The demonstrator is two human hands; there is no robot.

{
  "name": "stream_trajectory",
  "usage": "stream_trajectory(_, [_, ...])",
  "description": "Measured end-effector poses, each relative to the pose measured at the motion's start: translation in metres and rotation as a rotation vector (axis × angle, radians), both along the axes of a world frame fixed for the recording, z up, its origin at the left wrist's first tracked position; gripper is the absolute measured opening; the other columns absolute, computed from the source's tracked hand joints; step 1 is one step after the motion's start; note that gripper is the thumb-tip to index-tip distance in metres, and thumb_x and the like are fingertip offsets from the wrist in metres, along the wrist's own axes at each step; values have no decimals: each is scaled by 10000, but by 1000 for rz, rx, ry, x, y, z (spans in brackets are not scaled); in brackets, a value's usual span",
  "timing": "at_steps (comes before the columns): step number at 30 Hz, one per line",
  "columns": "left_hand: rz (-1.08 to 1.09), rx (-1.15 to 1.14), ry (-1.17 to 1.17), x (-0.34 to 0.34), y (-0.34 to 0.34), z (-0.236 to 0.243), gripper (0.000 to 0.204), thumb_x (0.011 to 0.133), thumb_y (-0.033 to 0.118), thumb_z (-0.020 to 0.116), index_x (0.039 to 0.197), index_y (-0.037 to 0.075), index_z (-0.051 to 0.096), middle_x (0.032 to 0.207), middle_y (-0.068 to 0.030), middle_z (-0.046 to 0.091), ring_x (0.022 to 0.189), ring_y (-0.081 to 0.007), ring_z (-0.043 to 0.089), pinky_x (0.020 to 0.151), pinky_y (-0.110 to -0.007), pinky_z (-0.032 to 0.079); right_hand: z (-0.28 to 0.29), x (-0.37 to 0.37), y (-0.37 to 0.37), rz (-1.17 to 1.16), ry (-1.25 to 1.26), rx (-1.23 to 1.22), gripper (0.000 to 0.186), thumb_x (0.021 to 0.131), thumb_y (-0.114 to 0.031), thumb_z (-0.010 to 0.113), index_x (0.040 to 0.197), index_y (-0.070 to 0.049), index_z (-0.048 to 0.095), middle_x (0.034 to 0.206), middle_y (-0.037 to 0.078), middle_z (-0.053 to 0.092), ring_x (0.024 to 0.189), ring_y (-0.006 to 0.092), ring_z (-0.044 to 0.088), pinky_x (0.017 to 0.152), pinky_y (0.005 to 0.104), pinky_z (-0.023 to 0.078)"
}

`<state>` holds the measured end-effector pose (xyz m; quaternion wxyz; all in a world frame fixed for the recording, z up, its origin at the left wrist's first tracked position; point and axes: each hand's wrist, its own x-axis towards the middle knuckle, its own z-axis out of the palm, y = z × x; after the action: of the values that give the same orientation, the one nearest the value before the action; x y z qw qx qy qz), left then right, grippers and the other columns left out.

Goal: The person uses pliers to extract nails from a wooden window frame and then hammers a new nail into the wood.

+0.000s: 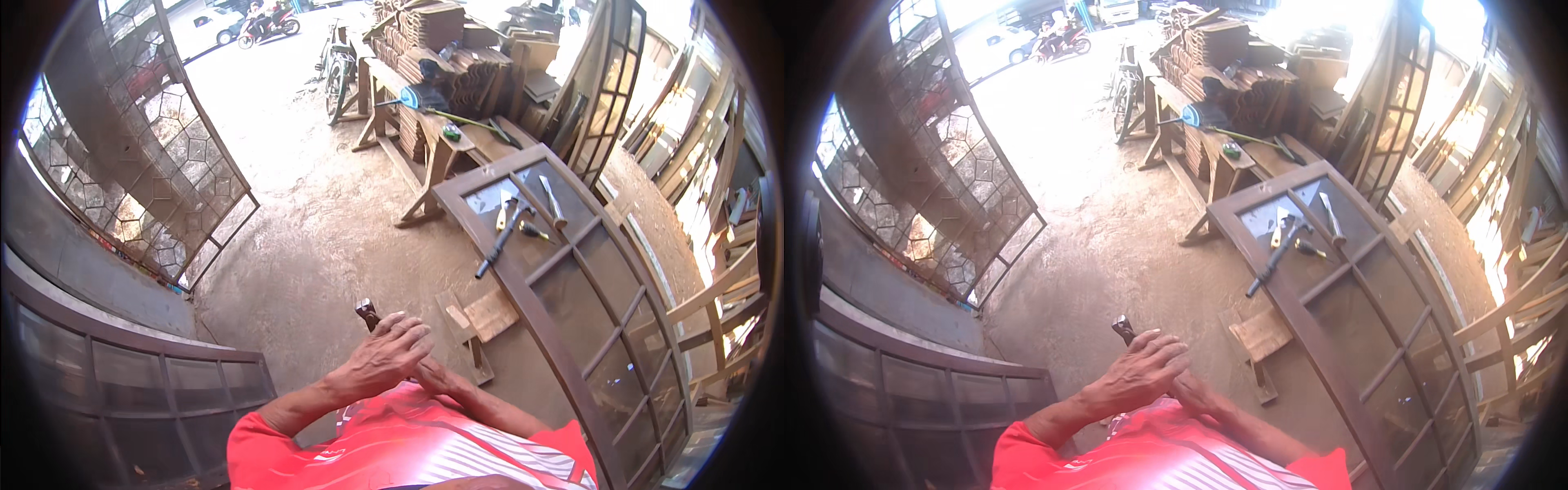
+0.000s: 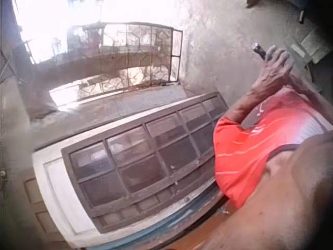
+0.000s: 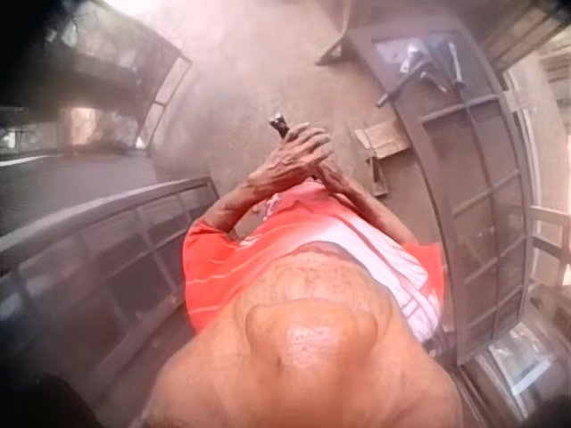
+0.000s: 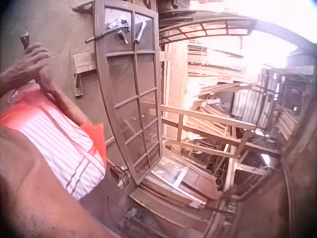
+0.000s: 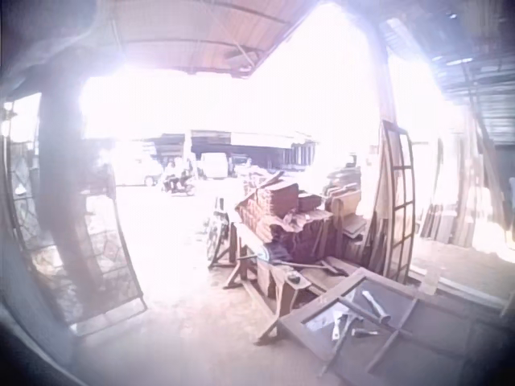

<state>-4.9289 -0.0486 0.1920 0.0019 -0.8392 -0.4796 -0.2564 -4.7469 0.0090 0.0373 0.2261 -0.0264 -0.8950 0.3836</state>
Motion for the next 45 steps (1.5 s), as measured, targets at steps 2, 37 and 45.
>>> stream_trajectory(2, [-86,-184,77,-33,25,-13,220,826,119,651,1039,69,633,1001,-106,628,1053,-298,612,1128,-486,336,28,-25,15,-78,-229,-594,514,1093,-476,370,1247,-1,494,1010,80,535,854,160,495,739,316,456])
stream_trajectory(37, [-389,-886,-1228,-40,549,-72,423,1078,458,475,952,72,594,769,49,483,708,-58,413,627,-228,355,158,-70,447,-1031,580,-445,255,1065,-256,552,985,-26,629,839,39,620,740,134,577,712,297,478])
stream_trajectory(45, [-337,-1200,-1600,-27,661,-87,618,1016,666,389,808,94,493,704,0,415,644,-133,361,612,-273,332,118,-54,542,-1145,834,-485,303,1082,-311,512,948,-47,575,766,17,559,666,103,518,646,277,477])
